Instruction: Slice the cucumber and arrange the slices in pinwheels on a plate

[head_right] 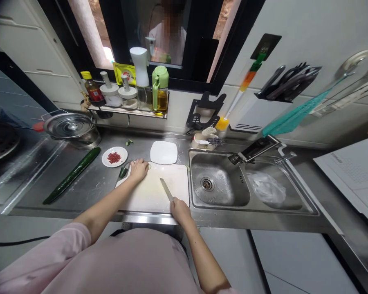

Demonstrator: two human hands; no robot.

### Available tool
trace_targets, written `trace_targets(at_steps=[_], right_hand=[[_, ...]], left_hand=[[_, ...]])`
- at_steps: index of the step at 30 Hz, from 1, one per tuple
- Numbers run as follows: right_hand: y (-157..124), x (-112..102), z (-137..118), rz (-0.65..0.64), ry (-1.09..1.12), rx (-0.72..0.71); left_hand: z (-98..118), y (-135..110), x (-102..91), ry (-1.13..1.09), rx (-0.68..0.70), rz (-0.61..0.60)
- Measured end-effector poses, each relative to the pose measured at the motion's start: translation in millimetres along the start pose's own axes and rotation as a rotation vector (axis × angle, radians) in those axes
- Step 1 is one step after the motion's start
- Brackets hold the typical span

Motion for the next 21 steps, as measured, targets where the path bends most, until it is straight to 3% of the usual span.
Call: trace_targets(at_steps=[13, 21], right_hand=[[-1.4, -1.5, -1.8, 0.001, 0.021, 0.010], [0.3, -1.6, -0.7, 0.000, 0.007, 0.008]], left_hand=[[0.6, 6.9, 1.0, -0.102, -0.060, 0.005], [26.1, -15.8, -18.9, -0.223, -0.055, 0.029]])
Point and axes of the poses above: each hand's wrist, its own y-axis towards the middle knuckle, its own x-axis out of the palm, z = x × y, the point moved 2 cm from there along y, towards the middle knuckle, and after that the axes turned 7 degrees about y, right-handed, at the moved point
